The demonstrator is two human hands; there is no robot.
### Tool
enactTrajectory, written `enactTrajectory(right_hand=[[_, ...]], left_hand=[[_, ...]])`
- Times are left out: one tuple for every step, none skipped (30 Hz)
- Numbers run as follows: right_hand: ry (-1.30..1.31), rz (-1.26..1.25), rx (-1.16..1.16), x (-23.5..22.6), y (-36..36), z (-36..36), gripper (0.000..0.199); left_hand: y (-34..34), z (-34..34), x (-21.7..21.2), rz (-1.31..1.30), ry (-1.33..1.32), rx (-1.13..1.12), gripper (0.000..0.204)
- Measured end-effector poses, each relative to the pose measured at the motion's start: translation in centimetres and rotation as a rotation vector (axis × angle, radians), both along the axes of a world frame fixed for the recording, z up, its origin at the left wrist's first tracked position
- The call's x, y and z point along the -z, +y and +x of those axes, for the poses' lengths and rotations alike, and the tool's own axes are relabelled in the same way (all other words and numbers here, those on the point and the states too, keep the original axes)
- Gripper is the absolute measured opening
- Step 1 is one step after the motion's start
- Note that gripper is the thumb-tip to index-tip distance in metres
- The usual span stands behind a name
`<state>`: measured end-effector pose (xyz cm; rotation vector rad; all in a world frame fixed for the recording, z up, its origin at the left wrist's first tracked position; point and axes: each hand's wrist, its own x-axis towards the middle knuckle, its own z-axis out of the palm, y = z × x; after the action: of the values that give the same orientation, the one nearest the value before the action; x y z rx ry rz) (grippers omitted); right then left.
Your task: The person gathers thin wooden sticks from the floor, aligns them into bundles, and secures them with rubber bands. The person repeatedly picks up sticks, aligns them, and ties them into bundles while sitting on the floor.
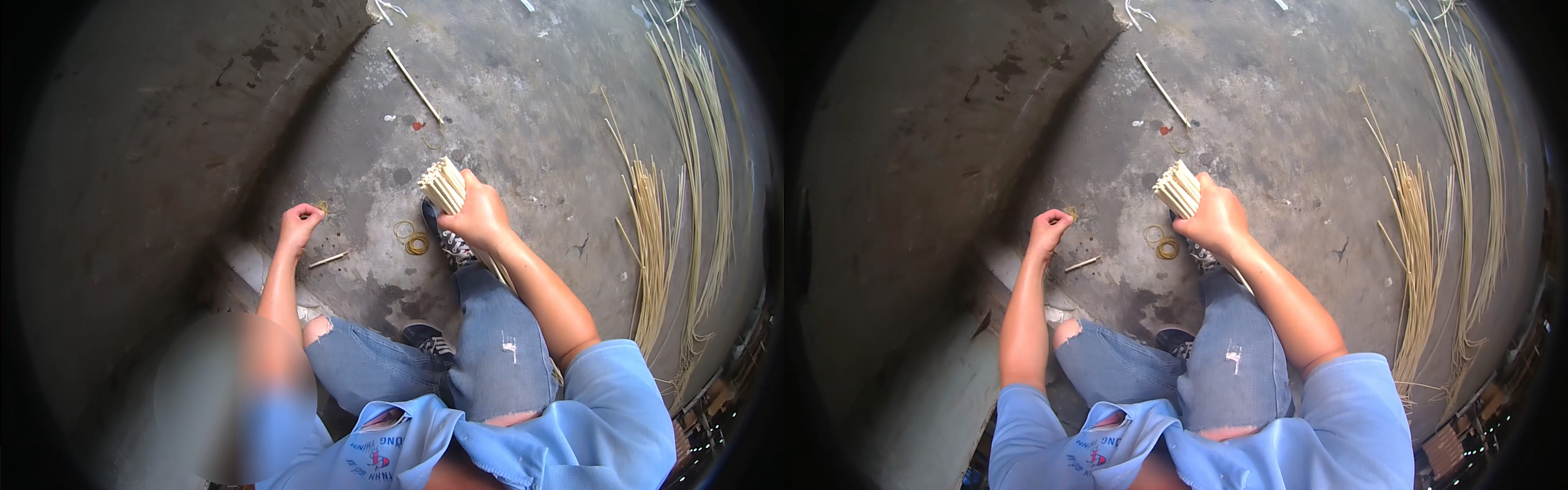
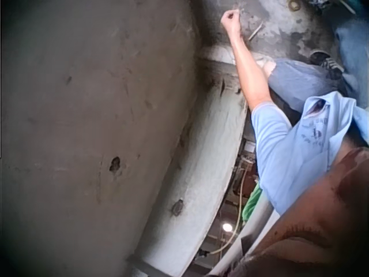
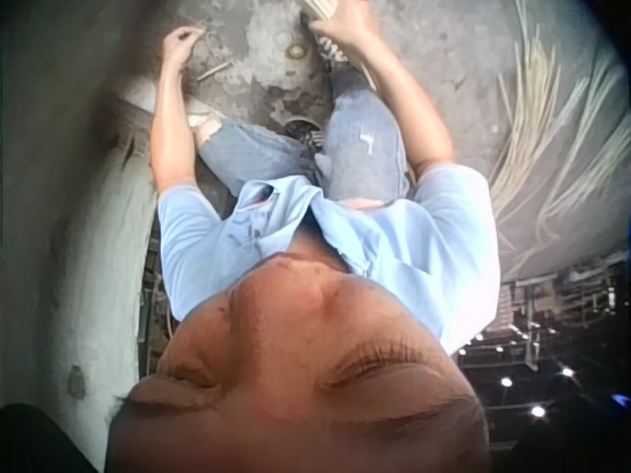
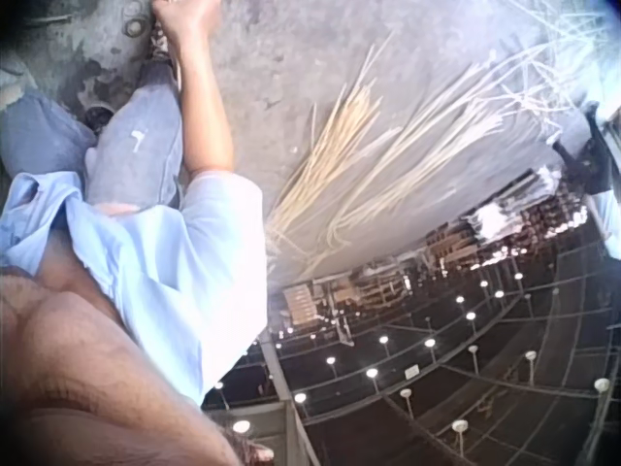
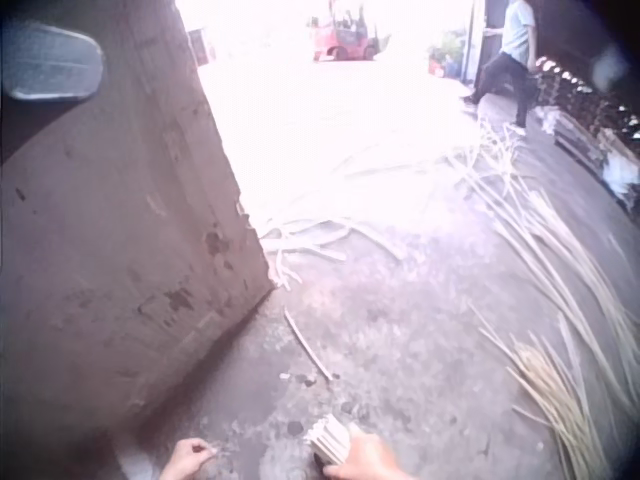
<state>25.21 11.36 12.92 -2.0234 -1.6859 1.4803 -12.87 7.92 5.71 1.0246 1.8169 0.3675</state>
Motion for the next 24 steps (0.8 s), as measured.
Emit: enactTrajectory(right_hand=[[0.01, -0.002, 0.0, -0.1, -0.2, 0.0, 0.054], [0.008, 0.0, 0.003, -0.1, -0.3, 0.1, 0.054], [0.008, 0.001, 0.006, 0.0, -0.3, 0.2, 0.054], [-0.001, -0.001, 0.01, 0.0, -0.3, 0.3, 0.054], [-0.004, 0.0, 0.008, 0.0, -0.2, 0.2, 0.054], [-0.007, 0.001, 0.005, 0.0, -0.2, 0.1, 0.053], [-0.003, 0.006, 0.003, -0.1, -0.2, 0.1, 0.053], [-0.003, 0.008, 0.005, -0.1, -0.3, 0.2, 0.053], [-0.005, 0.011, 0.007, 0.0, -0.3, 0.2, 0.053], [-0.01, 0.008, 0.011, 0.0, -0.3, 0.4, 0.053], [-0.01, 0.005, 0.011, 0.0, -0.2, 0.4, 0.053], [-0.012, 0.001, 0.012, 0.0, -0.2, 0.4, 0.053], [-0.013, 0.002, 0.013, -0.1, -0.2, 0.5, 0.053], [-0.01, 0.003, 0.011, -0.1, -0.3, 0.5, 0.053], [-0.01, 0.003, 0.009, -0.2, -0.3, 0.6, 0.053], [-0.019, 0.003, 0.011, -0.2, -0.3, 0.7, 0.053], [0.039, 0.011, -0.009, -0.5, 0.0, -0.7, 0.053], [0.019, 0.012, -0.004, -0.4, 0.0, -0.4, 0.053], [0.003, 0.011, -0.003, -0.3, 0.0, -0.1, 0.053], [-0.007, 0.007, 0.0, -0.2, -0.1, 0.1, 0.053], [-0.015, 0.004, 0.002, -0.1, -0.2, 0.3, 0.054], [-0.022, 0.001, 0.015, 0.0, -0.3, 0.6, 0.054], [-0.011, -0.003, 0.02, 0.0, -0.3, 0.4, 0.054], [0.007, -0.001, 0.026, -0.2, -0.1, 0.1, 0.054]], left_hand=[[-0.3, -0.6, -0.2, -0.033, -0.1, -0.097, 0.01], [-0.2, -0.7, -0.5, -0.064, -0.211, -0.191, 0.01], [0.1, -0.6, -0.8, -0.096, -0.32, -0.286, 0.011], [0.5, -0.5, -0.9, -0.084, -0.306, -0.259, 0.01], [0.5, -0.5, -1.1, -0.094, -0.282, -0.247, 0.01], [0.5, -0.4, -1.3, -0.103, -0.257, -0.234, 0.01], [0.5, -0.3, -1.5, -0.113, -0.233, -0.221, 0.01], [0.7, 0.1, -1.7, -0.114, -0.214, -0.183, 0.011], [0.9, 0.6, -1.7, -0.115, -0.196, -0.145, 0.011], [1.1, 1.2, -1.7, -0.116, -0.18, -0.106, 0.011], [1.2, 1.4, -1.6, -0.125, -0.264, -0.137, 0.011], [1.4, 1.7, -1.5, -0.134, -0.35, -0.167, 0.011], [1.7, 2.0, -1.2, -0.145, -0.44, -0.195, 0.011], [1.6, 2.2, -0.7, -0.139, -0.41, -0.229, 0.011], [1.6, 2.6, -0.1, -0.135, -0.383, -0.262, 0.012], [1.6, 3.0, 0.5, -0.131, -0.357, -0.294, 0.013], [0.5, 0.1, 0.8, -0.016, 0.117, -0.124, 0.018], [0.4, 0.8, 1.7, 0.019, 0.2, -0.066, 0.02], [0.1, 1.5, 2.5, 0.054, 0.285, -0.009, 0.021], [-0.1, 1.9, 3.0, 0.062, 0.258, -0.036, 0.02], [-0.3, 2.2, 3.5, 0.069, 0.233, -0.065, 0.02], [-0.4, 2.4, 3.9, 0.075, 0.208, -0.094, 0.019], [-0.8, 2.0, 4.3, 0.101, 0.265, -0.125, 0.018], [-0.7, 1.3, 4.2, 0.133, 0.33, -0.157, 0.017]])
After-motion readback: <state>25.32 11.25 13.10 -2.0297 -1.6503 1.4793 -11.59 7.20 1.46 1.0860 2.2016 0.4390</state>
